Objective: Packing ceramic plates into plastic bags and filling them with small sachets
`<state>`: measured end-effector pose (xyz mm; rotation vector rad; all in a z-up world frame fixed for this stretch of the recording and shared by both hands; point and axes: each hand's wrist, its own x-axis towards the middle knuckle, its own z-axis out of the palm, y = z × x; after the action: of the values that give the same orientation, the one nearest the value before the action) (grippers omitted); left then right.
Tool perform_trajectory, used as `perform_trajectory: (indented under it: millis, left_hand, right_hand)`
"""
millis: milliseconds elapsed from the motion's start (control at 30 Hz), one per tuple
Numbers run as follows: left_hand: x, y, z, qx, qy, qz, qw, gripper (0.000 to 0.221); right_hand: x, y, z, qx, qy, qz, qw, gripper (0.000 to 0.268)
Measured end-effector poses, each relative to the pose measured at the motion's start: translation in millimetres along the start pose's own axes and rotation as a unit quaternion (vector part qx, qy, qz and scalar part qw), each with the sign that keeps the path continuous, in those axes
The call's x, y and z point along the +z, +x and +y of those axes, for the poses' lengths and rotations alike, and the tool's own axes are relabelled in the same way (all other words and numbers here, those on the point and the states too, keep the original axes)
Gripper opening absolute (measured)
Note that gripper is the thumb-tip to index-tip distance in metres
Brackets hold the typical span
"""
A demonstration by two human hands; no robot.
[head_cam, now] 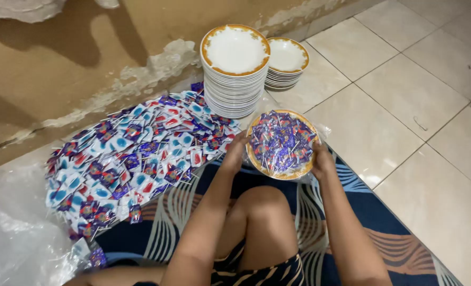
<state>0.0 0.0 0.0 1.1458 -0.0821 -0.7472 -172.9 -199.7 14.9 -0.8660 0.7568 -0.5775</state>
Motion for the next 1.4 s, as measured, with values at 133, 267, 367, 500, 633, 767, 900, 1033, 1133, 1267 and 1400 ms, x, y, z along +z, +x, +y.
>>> perform_trajectory:
  millis: [133, 267, 367, 500, 633, 767, 900, 1033, 1133, 1267, 1400]
  left_hand:
    - [16.3, 11.0, -31.6, -0.084, -0.035, -0.013, 0.996, 0.046]
    - [3.4, 23.0, -66.2, -0.167, -0.023, -0.002, 0.986, 0.054]
    - [4.9, 16.5, -62.4, -0.193, -0.021, 0.019, 0.981, 0.07]
    - [-22.1, 24.7, -84.2, -0.166, -0.02, -0.011, 0.986, 0.079]
    - [-18.0, 2.0, -51.3, -0.149, 0.052, -0.055, 0.986, 0.078]
    - [-35.7, 6.7, -46.0, -0.138, 0.086, -0.066, 0.985, 0.074]
    - [-52.4, 26.1, -27.2, -0.061, 0.132, 0.028, 0.989, 0.063]
    - [-70.5, 76.9, 1.1, 0.012, 0.098, 0.086, 0.991, 0.062]
    - [-88.4, 130.5, 18.3, 0.386, 0.373, 0.063, 0.841, 0.04]
    - [-24.8, 102.4, 150.7, 0.286, 0.032, 0.122, 0.95, 0.066]
    - [-16.3, 135.4, 172.5, 0.24, 0.152, 0.146, 0.947, 0.073]
  right_hand:
    - [-37.8, 19.9, 18.9, 0.024, -0.016, 0.048, 0.998, 0.026]
    - [-66.9, 46.1, 49.0, 0.035, -0.048, 0.057, 0.997, 0.023]
    - [-80.5, 59.4, 73.9, 0.055, -0.049, 0.067, 0.995, 0.026]
    - [-60.1, 44.5, 67.0, 0.062, -0.097, 0.118, 0.986, 0.034]
    - [-41.9, 29.7, 53.9, 0.052, -0.146, 0.151, 0.976, 0.04]
    - [-69.0, 43.8, 57.8, -0.04, -0.426, 0.213, 0.878, 0.066]
    - [-37.7, 45.8, 34.9, -0.178, -0.463, 0.253, 0.83, 0.062]
    - [28.9, 72.6, 7.1, -0.187, -0.479, 0.165, 0.842, 0.051]
    - [110.5, 83.1, -20.2, -0.159, -0.417, 0.102, 0.889, 0.052]
    - [182.6, 133.0, -43.3, -0.201, -0.353, 0.081, 0.91, 0.065]
    - [227.9, 182.9, -38.7, -0.198, -0.338, 0.047, 0.919, 0.089]
